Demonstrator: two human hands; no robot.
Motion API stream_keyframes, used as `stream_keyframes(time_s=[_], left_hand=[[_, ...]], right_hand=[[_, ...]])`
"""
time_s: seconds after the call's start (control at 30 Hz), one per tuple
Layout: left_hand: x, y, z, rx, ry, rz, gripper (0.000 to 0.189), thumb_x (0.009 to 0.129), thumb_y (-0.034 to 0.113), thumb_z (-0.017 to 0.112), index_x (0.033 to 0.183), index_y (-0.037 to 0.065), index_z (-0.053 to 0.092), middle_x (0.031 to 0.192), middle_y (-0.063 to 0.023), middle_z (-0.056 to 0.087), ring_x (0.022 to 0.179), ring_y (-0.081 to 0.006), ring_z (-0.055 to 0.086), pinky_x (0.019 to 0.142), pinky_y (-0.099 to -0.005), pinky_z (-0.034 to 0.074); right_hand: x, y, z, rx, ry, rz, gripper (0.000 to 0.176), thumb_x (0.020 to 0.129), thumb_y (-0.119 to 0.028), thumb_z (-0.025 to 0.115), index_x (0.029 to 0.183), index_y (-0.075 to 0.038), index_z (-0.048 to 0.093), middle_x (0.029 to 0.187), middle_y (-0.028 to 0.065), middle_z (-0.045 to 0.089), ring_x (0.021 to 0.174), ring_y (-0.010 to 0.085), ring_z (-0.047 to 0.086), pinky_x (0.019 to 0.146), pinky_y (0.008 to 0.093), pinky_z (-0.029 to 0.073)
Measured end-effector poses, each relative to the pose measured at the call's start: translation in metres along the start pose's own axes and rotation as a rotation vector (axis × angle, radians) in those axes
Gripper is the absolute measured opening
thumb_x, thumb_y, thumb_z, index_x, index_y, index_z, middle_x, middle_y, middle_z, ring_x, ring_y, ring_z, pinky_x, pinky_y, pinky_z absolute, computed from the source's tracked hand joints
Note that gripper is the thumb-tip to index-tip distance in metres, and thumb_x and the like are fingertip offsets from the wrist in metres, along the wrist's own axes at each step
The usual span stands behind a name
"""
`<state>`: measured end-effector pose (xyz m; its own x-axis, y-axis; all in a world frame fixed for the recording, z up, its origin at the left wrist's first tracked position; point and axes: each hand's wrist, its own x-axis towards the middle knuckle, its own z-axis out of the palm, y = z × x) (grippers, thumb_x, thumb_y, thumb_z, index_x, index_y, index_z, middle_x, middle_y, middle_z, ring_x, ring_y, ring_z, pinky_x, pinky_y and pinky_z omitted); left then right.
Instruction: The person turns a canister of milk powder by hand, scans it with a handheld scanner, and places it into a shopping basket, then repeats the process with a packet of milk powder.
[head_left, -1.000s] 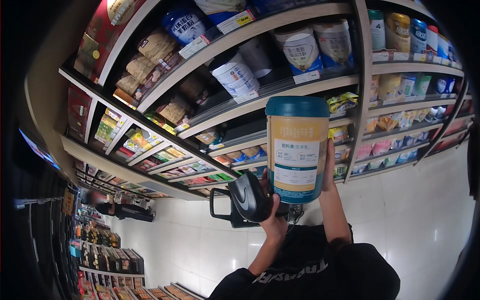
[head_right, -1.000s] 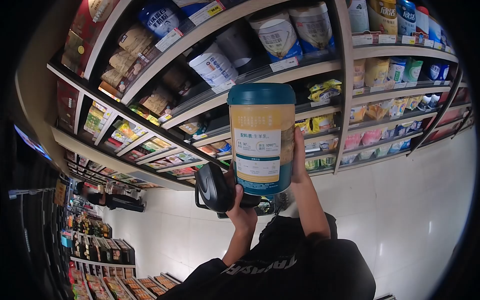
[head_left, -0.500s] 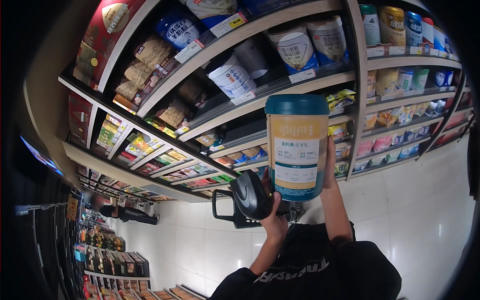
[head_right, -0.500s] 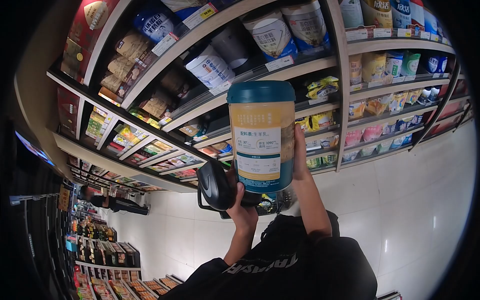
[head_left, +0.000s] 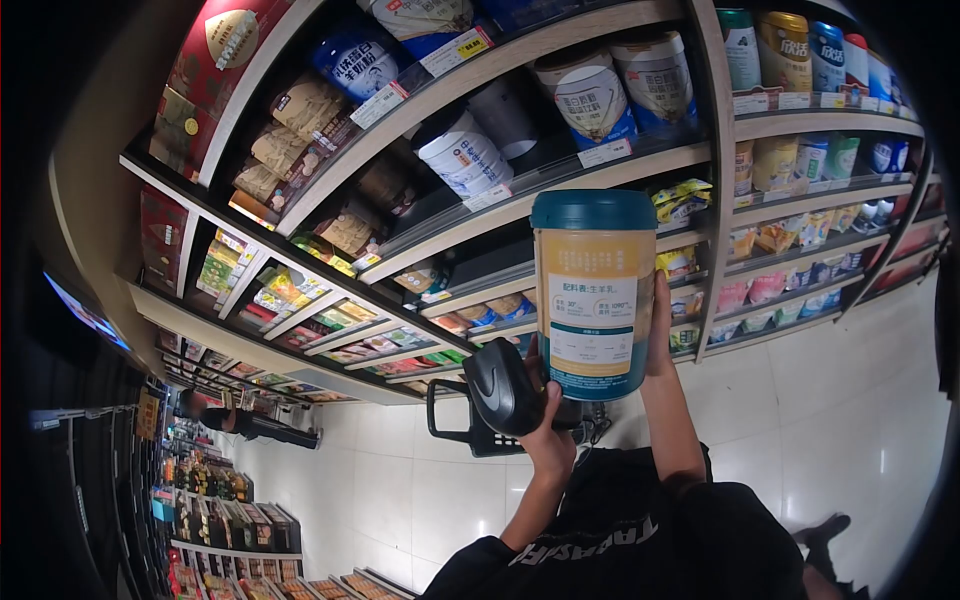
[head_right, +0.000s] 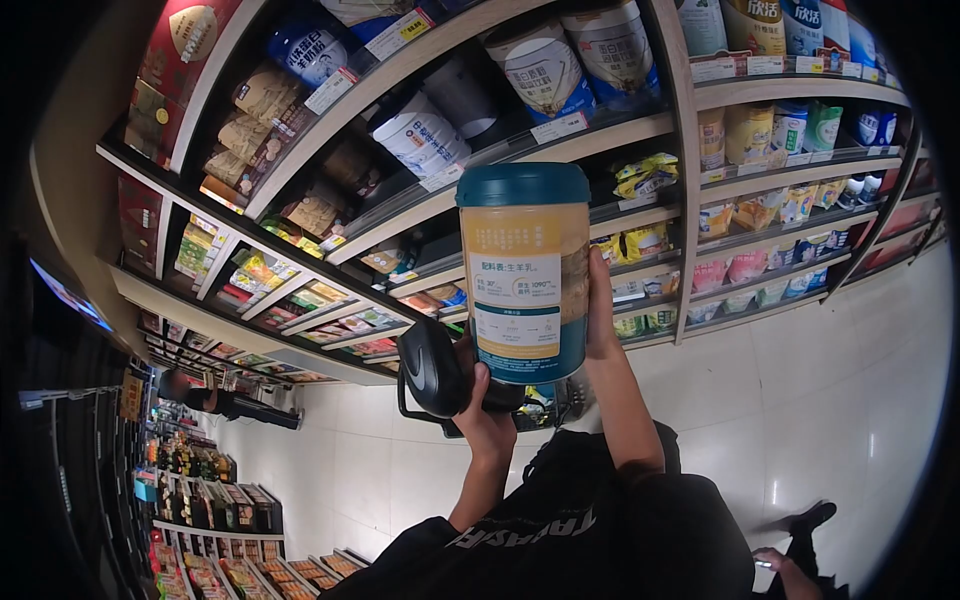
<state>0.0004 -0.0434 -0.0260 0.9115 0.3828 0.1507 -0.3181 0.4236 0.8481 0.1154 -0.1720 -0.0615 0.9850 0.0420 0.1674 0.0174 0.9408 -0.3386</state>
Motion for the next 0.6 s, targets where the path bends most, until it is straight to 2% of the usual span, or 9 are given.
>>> stream_keyframes(time_s=[0.13, 0.23, 0.6], left_hand=[[-0.001, -0.001, 0.002, 0.002, -0.001, 0.004, 0.051, 0.09, -0.003, 0.061, 0.139, -0.001, 0.045, 0.132, -0.0115, 0.057, 0.123, -0.0205, 0.053, 0.106, -0.0361, 0.038], [-0.001, -0.005, -0.003, 0.019, 0.036, -0.008, 0.051, 0.09, -0.002, 0.062, 0.138, 0.0, 0.046, 0.131, -0.0112, 0.058, 0.122, -0.0202, 0.054, 0.106, -0.0356, 0.039], [0.003, -0.008, 0.0, 0.041, 0.052, -0.015, 0.046, 0.091, -0.001, 0.062, 0.135, 0.0, 0.049, 0.129, -0.0113, 0.059, 0.12, -0.0196, 0.055, 0.105, -0.0346, 0.04]], right_hand=[[-0.001, -0.002, 0.002, 0.012, 0.005, 0.007, 0.061, 0.101, -0.056, 0.036, 0.137, -0.008, 0.051, 0.126, 0.0114, 0.063, 0.11, 0.0213, 0.064, 0.092, 0.0348, 0.053], [-0.002, -0.005, 0.006, 0.023, -0.011, 0.012, 0.055, 0.103, -0.05, 0.038, 0.133, -0.006, 0.053, 0.123, 0.0098, 0.062, 0.11, 0.0174, 0.061, 0.093, 0.0327, 0.051], [0.003, -0.003, 0.0, -0.015, 0.044, -0.017, 0.055, 0.102, -0.05, 0.039, 0.135, -0.007, 0.05, 0.126, 0.0096, 0.06, 0.112, 0.0175, 0.06, 0.094, 0.0333, 0.051]])
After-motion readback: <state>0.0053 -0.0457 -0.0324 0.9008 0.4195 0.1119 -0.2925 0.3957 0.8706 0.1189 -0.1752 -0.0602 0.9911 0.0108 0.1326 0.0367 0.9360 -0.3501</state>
